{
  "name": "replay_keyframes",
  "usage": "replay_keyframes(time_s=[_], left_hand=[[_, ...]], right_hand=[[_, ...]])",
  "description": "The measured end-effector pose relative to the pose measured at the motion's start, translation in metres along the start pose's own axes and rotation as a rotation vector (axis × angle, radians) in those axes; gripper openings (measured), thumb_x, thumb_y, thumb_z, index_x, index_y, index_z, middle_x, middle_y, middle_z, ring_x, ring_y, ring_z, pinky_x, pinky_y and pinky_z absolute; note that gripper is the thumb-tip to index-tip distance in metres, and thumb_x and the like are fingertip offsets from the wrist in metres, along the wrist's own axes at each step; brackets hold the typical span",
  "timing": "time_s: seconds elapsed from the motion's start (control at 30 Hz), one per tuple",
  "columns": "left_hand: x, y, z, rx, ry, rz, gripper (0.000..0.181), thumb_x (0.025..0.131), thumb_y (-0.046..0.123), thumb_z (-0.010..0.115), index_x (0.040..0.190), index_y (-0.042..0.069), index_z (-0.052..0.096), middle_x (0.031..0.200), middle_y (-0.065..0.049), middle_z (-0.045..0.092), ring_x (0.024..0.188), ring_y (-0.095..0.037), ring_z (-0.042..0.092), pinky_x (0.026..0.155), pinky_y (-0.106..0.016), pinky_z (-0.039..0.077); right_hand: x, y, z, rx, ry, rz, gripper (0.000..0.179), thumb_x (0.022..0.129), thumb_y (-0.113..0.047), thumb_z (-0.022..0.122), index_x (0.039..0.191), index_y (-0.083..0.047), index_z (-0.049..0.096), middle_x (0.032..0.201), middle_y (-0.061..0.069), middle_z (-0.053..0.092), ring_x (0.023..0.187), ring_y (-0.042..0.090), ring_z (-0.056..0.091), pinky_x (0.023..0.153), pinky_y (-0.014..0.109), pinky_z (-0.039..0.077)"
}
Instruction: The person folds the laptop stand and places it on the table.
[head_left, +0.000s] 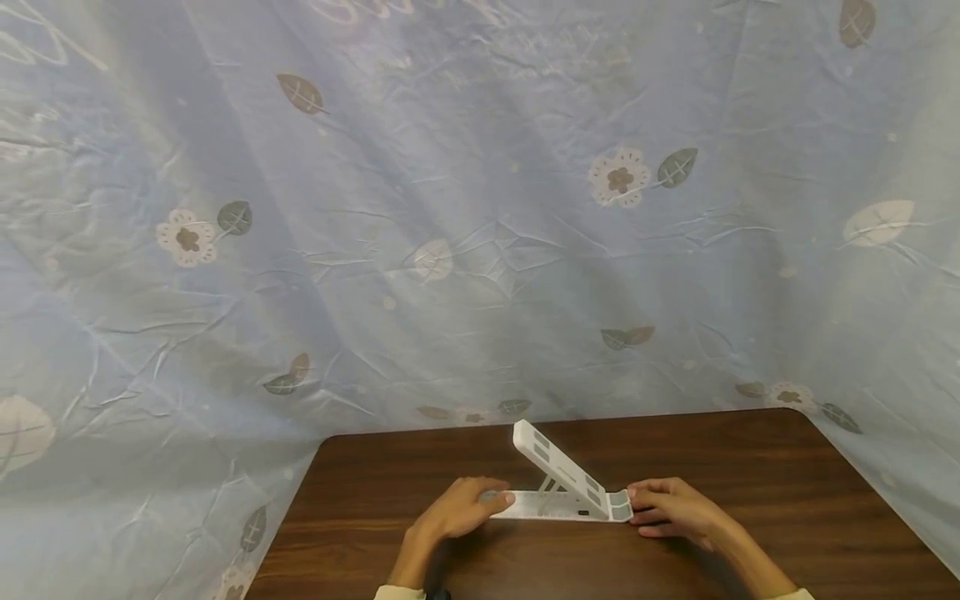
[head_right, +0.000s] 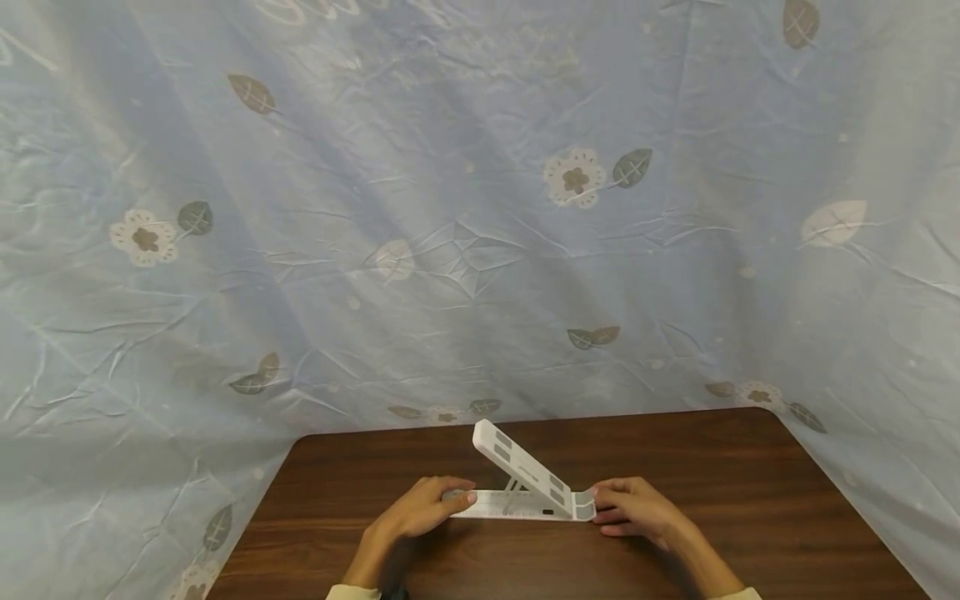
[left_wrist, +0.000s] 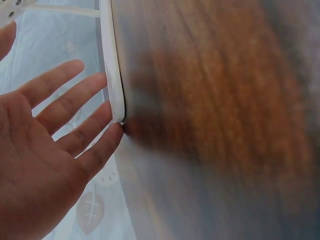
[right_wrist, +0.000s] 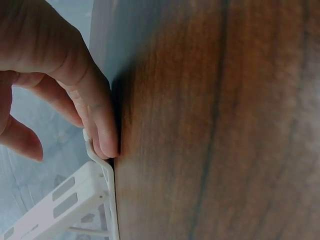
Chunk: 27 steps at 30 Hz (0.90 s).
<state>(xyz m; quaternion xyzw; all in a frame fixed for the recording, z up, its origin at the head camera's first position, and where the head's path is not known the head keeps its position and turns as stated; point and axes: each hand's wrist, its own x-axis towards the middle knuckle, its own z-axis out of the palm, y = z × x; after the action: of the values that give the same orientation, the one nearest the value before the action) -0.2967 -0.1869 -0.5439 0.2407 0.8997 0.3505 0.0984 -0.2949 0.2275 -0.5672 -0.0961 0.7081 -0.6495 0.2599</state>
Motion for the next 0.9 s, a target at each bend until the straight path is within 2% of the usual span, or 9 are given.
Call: replay_keyframes(time_s=[0.3, 0.5, 0.73, 0.9], left_hand=[[-0.011, 0.003, 0.004, 0.034, 0.021, 0.009, 0.065, 0.107, 0.06, 0.052, 0.142, 0.007, 0.069, 0.143, -0.013, 0.071, 0.138, -0.042, 0.063, 0.115, -0.066, 0.049], [-0.019, 0.007, 0.006, 0.034, 0.004, -0.019, 0.066, 0.107, 0.062, 0.052, 0.144, 0.01, 0.068, 0.145, -0.011, 0.07, 0.138, -0.041, 0.062, 0.114, -0.066, 0.049], [-0.029, 0.015, 0.006, 0.083, -0.001, 0.019, 0.065, 0.107, 0.061, 0.053, 0.143, 0.008, 0.069, 0.14, -0.01, 0.073, 0.132, -0.034, 0.067, 0.111, -0.057, 0.055], [-0.036, 0.02, 0.006, 0.105, -0.007, 0.017, 0.066, 0.106, 0.061, 0.054, 0.142, 0.008, 0.069, 0.139, -0.009, 0.074, 0.13, -0.031, 0.068, 0.11, -0.053, 0.056]], right_hand=[[0.007, -0.003, -0.005, -0.009, 0.028, 0.078, 0.08, 0.113, -0.05, 0.051, 0.152, 0.019, 0.041, 0.135, 0.026, 0.065, 0.107, 0.025, 0.075, 0.094, 0.044, 0.066], [0.011, -0.008, -0.006, -0.03, 0.035, 0.108, 0.086, 0.112, -0.06, 0.044, 0.151, 0.016, 0.045, 0.138, 0.027, 0.063, 0.109, 0.028, 0.075, 0.093, 0.048, 0.066], [0.016, -0.013, -0.005, -0.057, 0.078, 0.153, 0.093, 0.109, -0.069, 0.041, 0.149, 0.014, 0.05, 0.135, 0.027, 0.064, 0.106, 0.029, 0.075, 0.091, 0.049, 0.066], [0.021, -0.016, -0.007, -0.063, 0.077, 0.172, 0.094, 0.107, -0.073, 0.04, 0.146, 0.012, 0.053, 0.133, 0.024, 0.067, 0.105, 0.03, 0.074, 0.09, 0.049, 0.066]])
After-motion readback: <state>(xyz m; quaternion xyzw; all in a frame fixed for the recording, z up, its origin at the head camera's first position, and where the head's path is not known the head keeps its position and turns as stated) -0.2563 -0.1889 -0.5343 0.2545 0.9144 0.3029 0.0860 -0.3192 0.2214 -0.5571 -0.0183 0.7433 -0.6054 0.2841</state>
